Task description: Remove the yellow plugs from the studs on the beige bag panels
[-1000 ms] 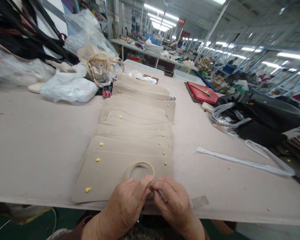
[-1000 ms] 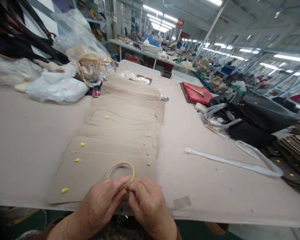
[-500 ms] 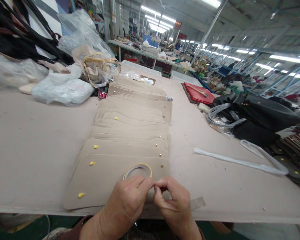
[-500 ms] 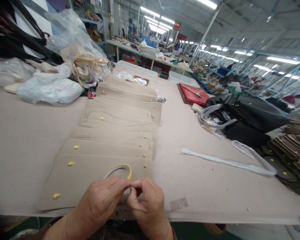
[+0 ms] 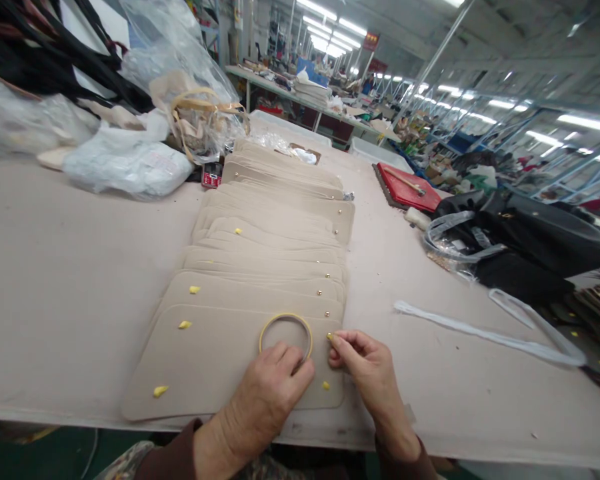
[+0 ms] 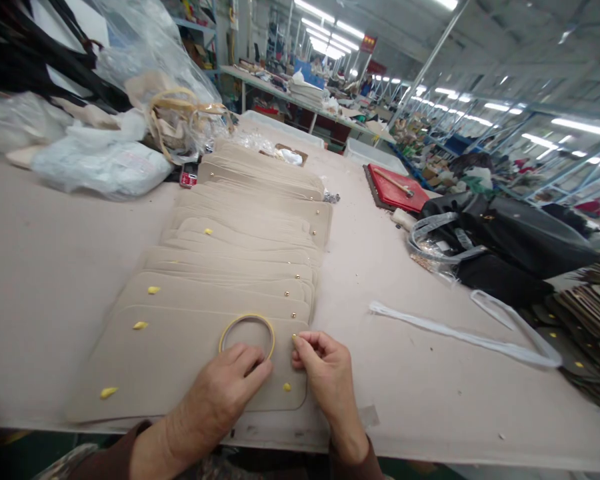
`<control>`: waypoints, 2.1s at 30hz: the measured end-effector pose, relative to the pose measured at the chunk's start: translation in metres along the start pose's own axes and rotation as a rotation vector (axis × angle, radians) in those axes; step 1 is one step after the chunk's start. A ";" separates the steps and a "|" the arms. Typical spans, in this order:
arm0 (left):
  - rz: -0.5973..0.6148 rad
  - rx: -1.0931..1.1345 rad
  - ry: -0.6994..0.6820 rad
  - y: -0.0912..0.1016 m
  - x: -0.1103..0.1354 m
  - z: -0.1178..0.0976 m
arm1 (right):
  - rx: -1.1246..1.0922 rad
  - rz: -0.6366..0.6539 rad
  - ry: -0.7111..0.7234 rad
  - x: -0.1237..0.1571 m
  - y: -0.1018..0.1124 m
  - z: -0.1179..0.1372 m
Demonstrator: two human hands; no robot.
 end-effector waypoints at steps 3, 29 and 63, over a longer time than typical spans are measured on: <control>0.043 -0.008 -0.008 -0.008 0.001 0.000 | 0.118 -0.012 0.051 0.000 -0.003 0.002; 0.170 0.135 -0.008 -0.017 0.004 0.003 | 0.702 -0.149 0.544 0.013 -0.022 0.045; -0.138 0.378 0.012 0.043 0.022 0.007 | 0.669 -0.044 1.054 0.100 -0.065 0.092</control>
Point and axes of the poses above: each hand's wrist, its own x-axis away from the middle knuckle, its own y-axis out of the back of the hand, z = x × y, the point moved 10 cm from there along -x, towards the middle knuckle, and after that the axes turned 1 degree about z, right-handed, at the moved point
